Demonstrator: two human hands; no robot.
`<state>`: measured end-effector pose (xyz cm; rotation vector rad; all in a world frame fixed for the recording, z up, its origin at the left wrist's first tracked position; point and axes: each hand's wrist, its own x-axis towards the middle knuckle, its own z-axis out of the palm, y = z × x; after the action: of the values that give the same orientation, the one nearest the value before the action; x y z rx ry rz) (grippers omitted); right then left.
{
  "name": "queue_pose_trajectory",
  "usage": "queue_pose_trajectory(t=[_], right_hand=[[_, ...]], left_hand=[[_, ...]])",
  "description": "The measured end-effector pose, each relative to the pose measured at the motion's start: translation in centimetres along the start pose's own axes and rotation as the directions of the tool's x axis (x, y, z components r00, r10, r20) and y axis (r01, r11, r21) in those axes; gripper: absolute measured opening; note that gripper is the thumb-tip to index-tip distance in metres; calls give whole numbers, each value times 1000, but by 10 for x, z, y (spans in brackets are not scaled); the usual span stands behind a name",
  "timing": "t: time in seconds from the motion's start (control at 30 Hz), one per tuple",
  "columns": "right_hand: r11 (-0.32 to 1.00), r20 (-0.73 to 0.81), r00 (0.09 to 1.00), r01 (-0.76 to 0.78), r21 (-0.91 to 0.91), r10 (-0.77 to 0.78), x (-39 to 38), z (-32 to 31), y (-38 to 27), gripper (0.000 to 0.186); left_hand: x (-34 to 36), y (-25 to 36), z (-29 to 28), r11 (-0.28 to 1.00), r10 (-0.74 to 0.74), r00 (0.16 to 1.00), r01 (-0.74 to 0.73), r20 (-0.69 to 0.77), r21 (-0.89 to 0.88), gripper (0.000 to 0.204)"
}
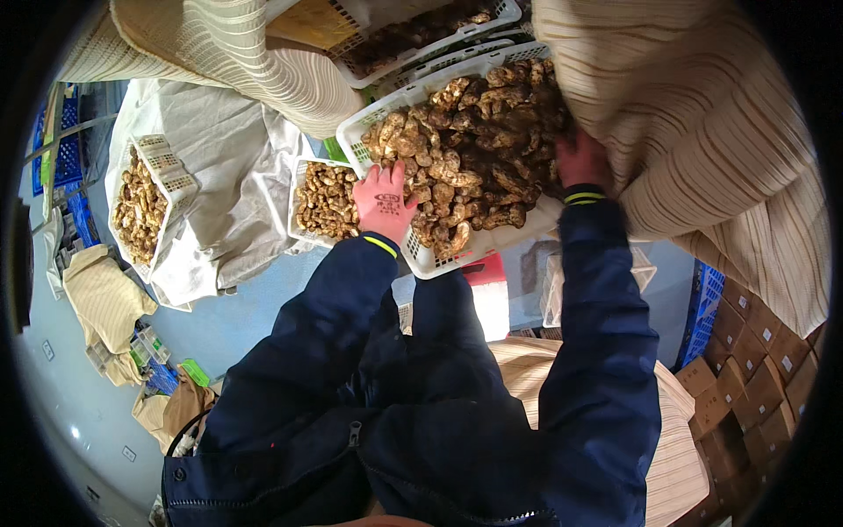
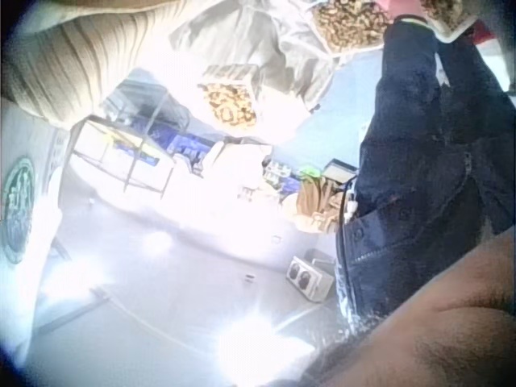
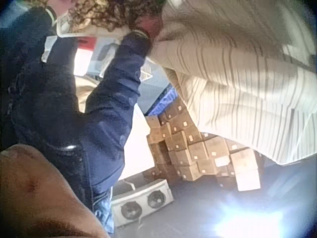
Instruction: The person sorts ginger roots between plastic crates by hand, picking them up one at a time and moving them between different containers.
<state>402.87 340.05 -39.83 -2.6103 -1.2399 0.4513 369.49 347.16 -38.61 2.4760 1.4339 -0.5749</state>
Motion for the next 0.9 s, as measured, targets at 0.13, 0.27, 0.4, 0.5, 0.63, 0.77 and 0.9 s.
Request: queue_pose_trajectory(t=[0.13,0.27,0.4,0.5,0.63,0.77,0.9], right_hand=[[658,171,636,720,221,-753,-66,27,-105,47],[536,265,491,833,135,-830,-59,49,-112,49],[832,105,830,527,173,-548,-19,56,1,37],[981,259,963,30,190,-80,7,20,24,36],[953,258,940,-154,-260,222,28,18,-6,55],[845,142,895,-333,-417,423,40,69,-11,73],[866,170,850,-487,-110,499,35,88,-4,79]], left_hand=[[20,10,-8,997,-66,996,64,52,42,42],[13,1,-20,998,27,999,-28,33,55,39],[-1,6,-23,995,54,998,-55,-11,-83,42],[-9,25,-26,915,145,973,-201,-182,-349,43],[-14,68,-31,837,309,918,-386,-247,-387,52],[-46,72,-23,788,348,918,-396,-191,-471,41],[-76,51,4,739,368,898,-441,-243,-510,30]])
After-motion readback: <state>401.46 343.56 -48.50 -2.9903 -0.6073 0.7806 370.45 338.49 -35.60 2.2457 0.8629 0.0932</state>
